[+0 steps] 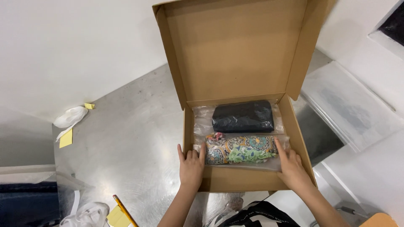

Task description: Unpacking a garment from a gift box and hanging it on a clothing rack

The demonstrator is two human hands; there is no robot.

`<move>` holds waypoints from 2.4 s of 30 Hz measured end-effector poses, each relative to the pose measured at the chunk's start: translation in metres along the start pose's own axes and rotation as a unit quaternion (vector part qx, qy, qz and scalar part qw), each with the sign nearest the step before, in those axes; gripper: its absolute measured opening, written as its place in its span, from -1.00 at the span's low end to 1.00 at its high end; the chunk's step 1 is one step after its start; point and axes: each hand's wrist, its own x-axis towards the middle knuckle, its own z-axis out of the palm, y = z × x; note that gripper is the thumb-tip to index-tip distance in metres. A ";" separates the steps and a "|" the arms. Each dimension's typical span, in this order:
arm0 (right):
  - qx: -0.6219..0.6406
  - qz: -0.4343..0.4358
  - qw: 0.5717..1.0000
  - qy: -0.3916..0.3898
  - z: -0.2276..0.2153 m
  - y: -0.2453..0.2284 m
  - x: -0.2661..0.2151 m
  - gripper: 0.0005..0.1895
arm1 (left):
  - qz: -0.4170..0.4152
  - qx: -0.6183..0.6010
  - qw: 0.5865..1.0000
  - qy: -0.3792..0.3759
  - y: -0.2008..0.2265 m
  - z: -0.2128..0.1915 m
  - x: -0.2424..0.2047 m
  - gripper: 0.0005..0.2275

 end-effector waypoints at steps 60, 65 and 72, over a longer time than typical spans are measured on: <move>0.652 0.194 0.725 0.111 0.132 0.057 -0.361 -0.69 | -0.376 -0.753 0.533 -0.089 0.039 -0.036 -0.344 -0.54; 0.645 0.175 0.738 0.091 0.129 0.058 -0.377 -0.74 | -0.426 -0.830 0.359 -0.023 0.063 -0.023 -0.372 -0.58; 0.638 0.167 0.748 0.070 0.113 0.051 -0.385 -0.73 | -0.337 -0.912 0.230 -0.041 0.121 -0.042 -0.378 -0.43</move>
